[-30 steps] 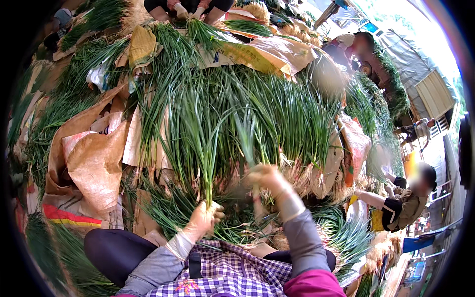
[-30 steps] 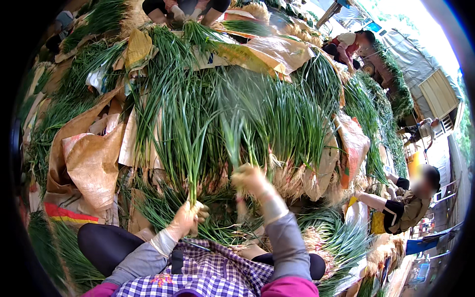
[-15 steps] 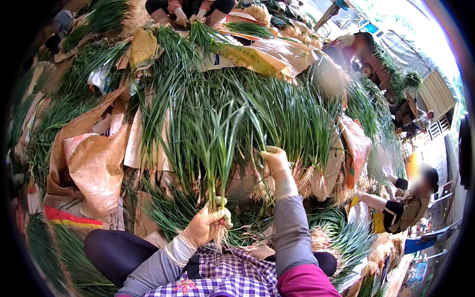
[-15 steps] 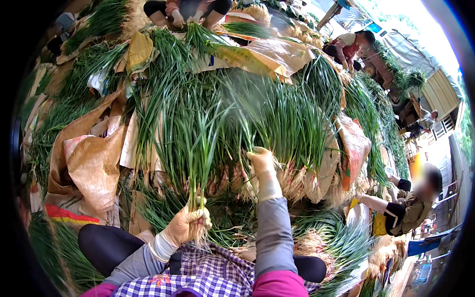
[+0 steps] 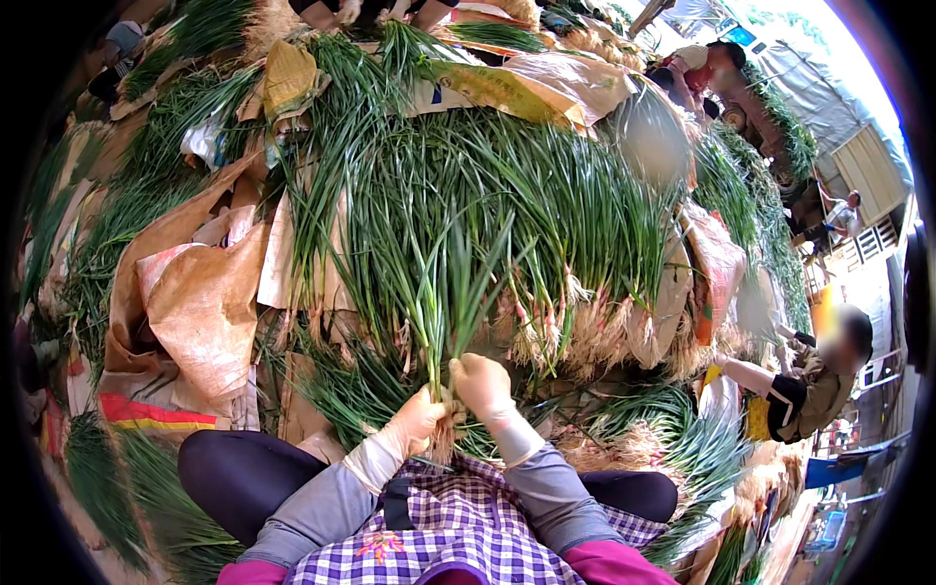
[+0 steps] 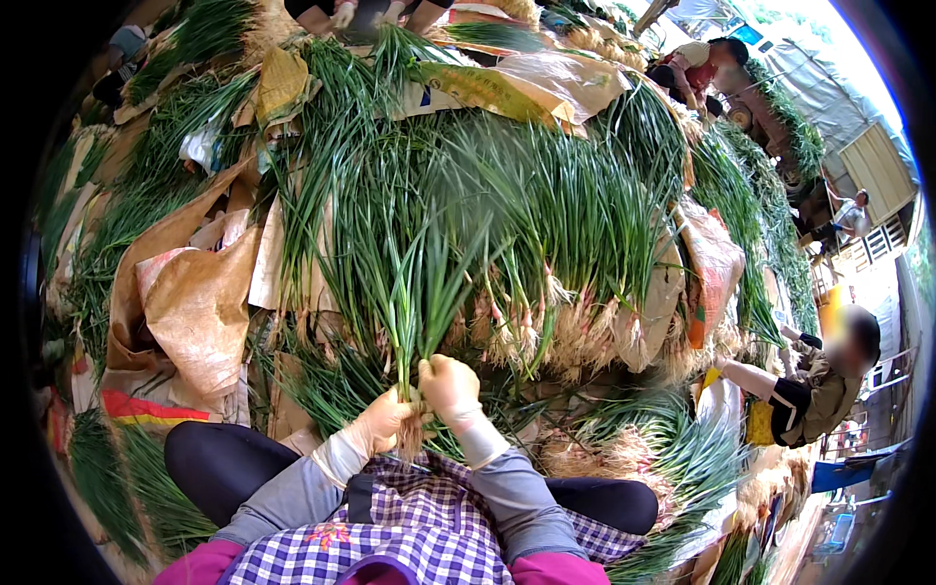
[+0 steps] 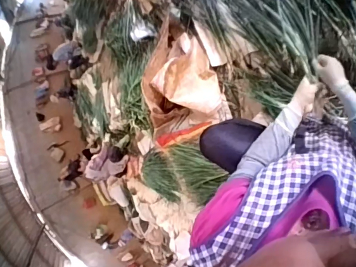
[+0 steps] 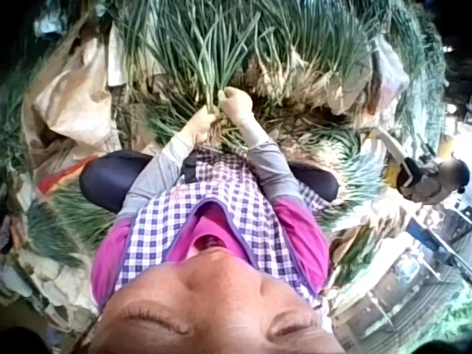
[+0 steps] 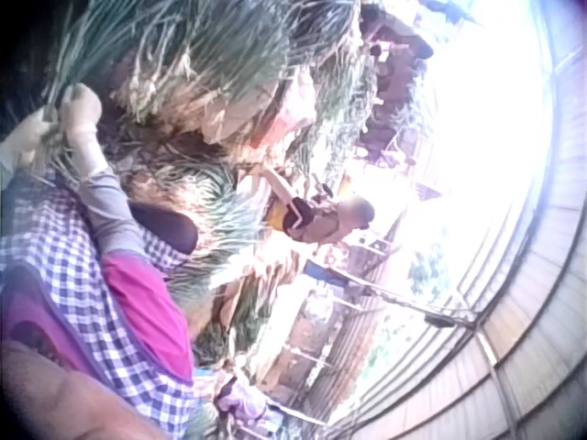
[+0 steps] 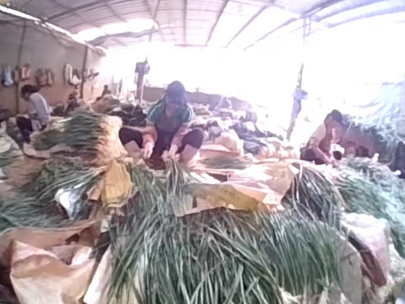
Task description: The person picks up bunches of green onions and removes outer layers or damaged leaves by hand, then places the sorted bunches back onto the floor.
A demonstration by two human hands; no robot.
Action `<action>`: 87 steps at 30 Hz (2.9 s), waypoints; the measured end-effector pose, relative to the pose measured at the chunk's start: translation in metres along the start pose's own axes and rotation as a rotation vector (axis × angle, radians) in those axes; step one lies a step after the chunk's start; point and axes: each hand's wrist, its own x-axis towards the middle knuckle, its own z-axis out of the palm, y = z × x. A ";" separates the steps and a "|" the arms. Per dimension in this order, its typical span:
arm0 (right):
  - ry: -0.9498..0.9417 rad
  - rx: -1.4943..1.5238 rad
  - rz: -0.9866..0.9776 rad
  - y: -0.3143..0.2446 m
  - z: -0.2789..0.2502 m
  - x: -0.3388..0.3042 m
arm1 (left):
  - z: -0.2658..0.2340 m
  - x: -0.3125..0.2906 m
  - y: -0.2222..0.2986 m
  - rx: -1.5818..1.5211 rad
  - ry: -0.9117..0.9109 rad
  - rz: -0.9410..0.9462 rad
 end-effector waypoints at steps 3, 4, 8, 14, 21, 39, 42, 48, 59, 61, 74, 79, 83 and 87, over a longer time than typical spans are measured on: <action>0.092 0.110 0.013 0.001 0.006 0.004 | 0.010 -0.006 0.003 -0.152 0.058 0.044; 0.115 0.412 0.101 0.009 0.010 0.009 | 0.013 -0.008 0.008 -0.215 -0.038 0.069; -0.067 0.654 0.239 0.045 -0.022 0.029 | 0.044 -0.038 0.022 -0.521 -0.355 0.107; 0.260 -0.044 0.201 0.051 -0.104 0.082 | -0.003 -0.012 0.021 -0.373 -0.068 0.023; 0.290 -0.043 0.096 0.083 -0.152 0.126 | 0.029 -0.034 0.046 -0.338 -0.474 0.110; -0.328 1.205 0.364 0.021 -0.016 -0.034 | 0.016 -0.010 0.005 0.093 -0.143 0.212; -0.203 1.125 0.357 0.003 -0.013 -0.037 | 0.018 -0.016 0.016 -0.003 -0.100 0.158; -0.259 -0.086 0.054 0.070 -0.022 -0.008 | 0.013 -0.030 0.025 -0.131 -0.297 0.054; -0.141 1.158 0.310 0.001 0.005 0.001 | 0.003 -0.022 0.017 -0.058 -0.276 -0.086; 0.302 0.428 -0.034 -0.003 0.019 0.001 | -0.001 -0.018 0.012 -0.239 -0.229 -0.100; 0.373 0.162 0.119 0.012 0.043 0.055 | -0.001 -0.008 0.017 -0.809 -0.254 0.089; -0.294 -0.285 -0.136 0.046 -0.005 0.061 | 0.017 -0.043 0.050 -0.725 -0.630 0.343; 0.016 -0.315 0.202 0.030 -0.062 0.107 | -0.034 -0.003 0.036 -0.535 0.038 0.373; 0.224 -0.535 0.220 0.067 -0.089 0.166 | -0.015 0.002 0.034 -0.521 -0.135 0.153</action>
